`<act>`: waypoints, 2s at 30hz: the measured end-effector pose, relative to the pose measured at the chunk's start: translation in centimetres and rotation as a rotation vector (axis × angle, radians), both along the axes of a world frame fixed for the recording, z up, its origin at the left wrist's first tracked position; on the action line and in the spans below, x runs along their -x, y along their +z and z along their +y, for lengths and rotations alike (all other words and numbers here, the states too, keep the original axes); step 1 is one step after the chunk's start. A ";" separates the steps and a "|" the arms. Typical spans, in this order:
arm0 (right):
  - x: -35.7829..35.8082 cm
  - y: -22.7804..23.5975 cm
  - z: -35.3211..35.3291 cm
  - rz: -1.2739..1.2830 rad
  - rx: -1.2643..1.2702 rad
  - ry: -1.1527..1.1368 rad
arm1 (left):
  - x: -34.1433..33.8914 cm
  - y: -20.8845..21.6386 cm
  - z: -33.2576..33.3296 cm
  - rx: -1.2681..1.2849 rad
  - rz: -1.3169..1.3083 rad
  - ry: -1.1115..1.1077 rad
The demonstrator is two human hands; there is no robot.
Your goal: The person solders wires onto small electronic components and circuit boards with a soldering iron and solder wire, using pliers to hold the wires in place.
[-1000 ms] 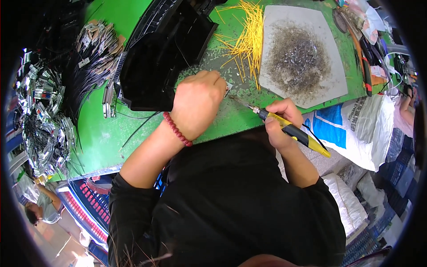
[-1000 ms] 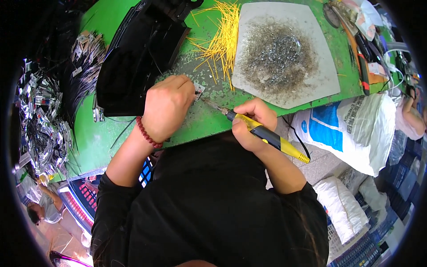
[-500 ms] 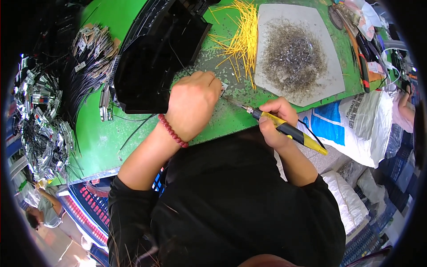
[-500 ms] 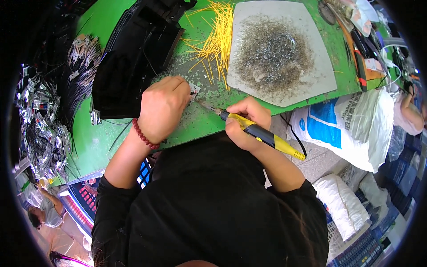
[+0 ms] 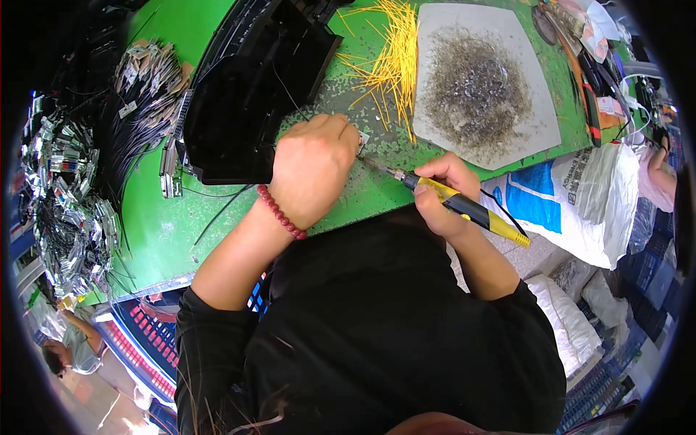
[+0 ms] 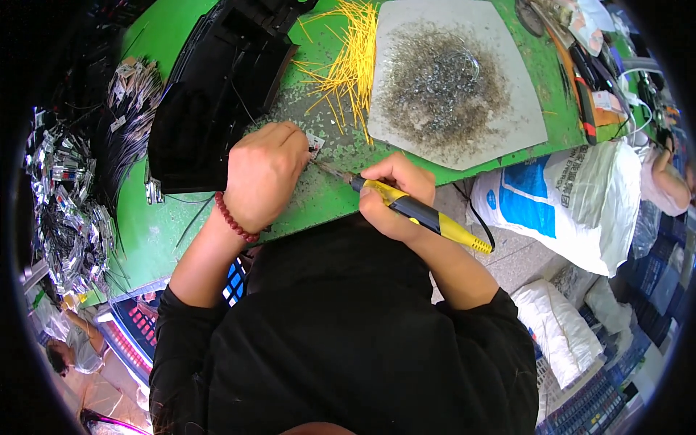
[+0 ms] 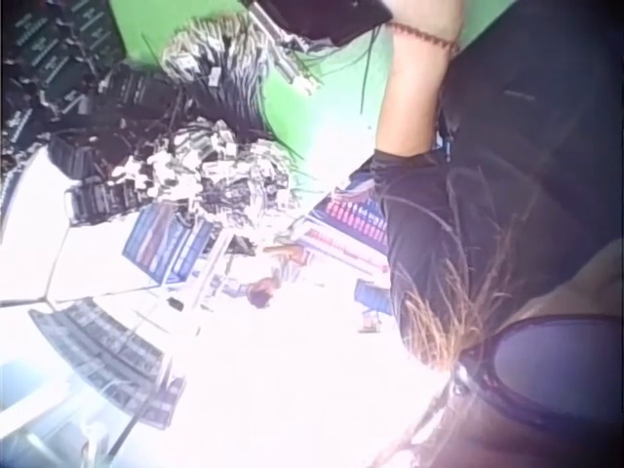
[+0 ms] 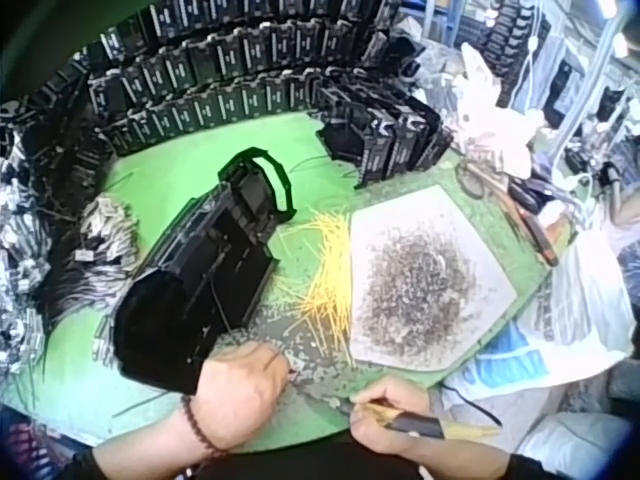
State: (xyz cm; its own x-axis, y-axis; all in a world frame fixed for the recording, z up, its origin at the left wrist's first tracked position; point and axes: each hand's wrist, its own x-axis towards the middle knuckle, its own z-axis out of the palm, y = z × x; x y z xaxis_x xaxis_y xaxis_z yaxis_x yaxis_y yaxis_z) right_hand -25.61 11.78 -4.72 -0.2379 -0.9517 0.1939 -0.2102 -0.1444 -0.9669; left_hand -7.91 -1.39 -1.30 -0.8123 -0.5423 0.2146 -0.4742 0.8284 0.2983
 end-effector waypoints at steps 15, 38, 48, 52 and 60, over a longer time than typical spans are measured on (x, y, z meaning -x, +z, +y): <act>0.4 -0.6 1.0 -0.219 0.112 -0.124 | -0.1 -0.2 -0.1 -0.003 0.034 0.012; -1.2 3.3 -8.1 0.615 0.589 0.169 | -2.1 5.0 0.1 -0.196 0.363 0.133; -6.6 6.1 -6.9 -0.034 0.193 0.165 | -4.1 4.5 1.1 0.115 0.259 0.234; -6.8 5.2 -8.7 -0.068 0.262 0.154 | -4.9 4.7 0.1 0.154 0.316 0.255; -7.5 6.1 -11.4 -0.227 0.307 0.102 | -6.7 6.6 0.4 0.035 0.458 0.286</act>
